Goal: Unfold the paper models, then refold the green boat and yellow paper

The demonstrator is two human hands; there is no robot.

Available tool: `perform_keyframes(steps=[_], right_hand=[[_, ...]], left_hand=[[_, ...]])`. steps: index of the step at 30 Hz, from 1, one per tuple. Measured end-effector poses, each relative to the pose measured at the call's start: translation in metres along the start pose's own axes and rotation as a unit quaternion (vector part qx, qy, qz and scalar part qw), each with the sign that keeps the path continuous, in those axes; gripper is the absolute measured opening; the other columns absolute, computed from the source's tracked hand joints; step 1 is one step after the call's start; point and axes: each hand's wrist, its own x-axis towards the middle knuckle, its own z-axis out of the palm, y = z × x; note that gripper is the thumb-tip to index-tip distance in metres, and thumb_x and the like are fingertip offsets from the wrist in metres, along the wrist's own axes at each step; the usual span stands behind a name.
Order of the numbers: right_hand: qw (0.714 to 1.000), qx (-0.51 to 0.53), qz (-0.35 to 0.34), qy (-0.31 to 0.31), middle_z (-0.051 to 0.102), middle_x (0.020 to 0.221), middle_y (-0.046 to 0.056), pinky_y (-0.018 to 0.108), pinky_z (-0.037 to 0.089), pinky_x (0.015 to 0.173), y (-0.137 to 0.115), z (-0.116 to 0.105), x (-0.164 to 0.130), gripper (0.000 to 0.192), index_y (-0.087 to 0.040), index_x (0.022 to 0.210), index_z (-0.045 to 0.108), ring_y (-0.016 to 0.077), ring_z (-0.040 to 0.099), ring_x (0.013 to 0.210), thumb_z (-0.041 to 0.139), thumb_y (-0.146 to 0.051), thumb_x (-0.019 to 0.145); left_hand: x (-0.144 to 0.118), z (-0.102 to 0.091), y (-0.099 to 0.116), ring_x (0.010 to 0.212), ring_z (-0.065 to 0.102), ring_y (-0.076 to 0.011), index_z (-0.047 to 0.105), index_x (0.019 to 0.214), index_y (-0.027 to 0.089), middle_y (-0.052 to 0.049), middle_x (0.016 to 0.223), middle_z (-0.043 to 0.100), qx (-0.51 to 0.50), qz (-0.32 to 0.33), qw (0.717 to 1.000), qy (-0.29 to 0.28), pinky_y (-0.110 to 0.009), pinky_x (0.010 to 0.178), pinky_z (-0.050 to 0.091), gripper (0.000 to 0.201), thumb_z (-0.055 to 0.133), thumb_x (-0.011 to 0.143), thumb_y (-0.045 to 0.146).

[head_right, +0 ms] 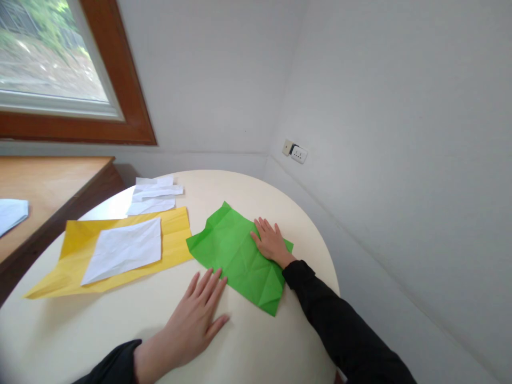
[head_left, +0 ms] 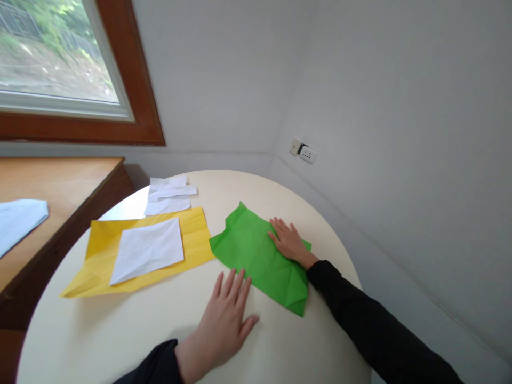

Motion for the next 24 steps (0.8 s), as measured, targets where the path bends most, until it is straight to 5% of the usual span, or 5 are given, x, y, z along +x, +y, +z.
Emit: perform_keyframes(steps=[8,24], right_hand=[[0.995,0.042,0.089,0.034,0.023,0.149,0.015,0.054,0.012,0.110,-0.018,0.008,-0.014,0.066,-0.013,0.143,0.024,0.0281,0.018,0.138,0.013,-0.054,0.092],[0.986,0.119,0.053,0.104,0.042,0.140,0.012,0.052,0.014,0.110,-0.023,0.010,-0.020,0.054,-0.016,0.140,0.030,0.0251,0.035,0.131,0.024,-0.040,0.093]], left_hand=[[0.002,0.008,-0.008,0.135,0.027,-0.0296,0.034,0.139,0.013,-0.014,0.144,0.035,0.038,-0.047,0.995,0.074,-0.056,0.106,0.023,0.057,0.025,0.094,0.046],[0.005,-0.001,-0.006,0.132,0.032,-0.0299,0.035,0.137,0.008,-0.017,0.142,0.037,0.018,-0.056,0.998,-0.002,-0.057,0.107,0.021,0.057,0.024,0.094,0.044]])
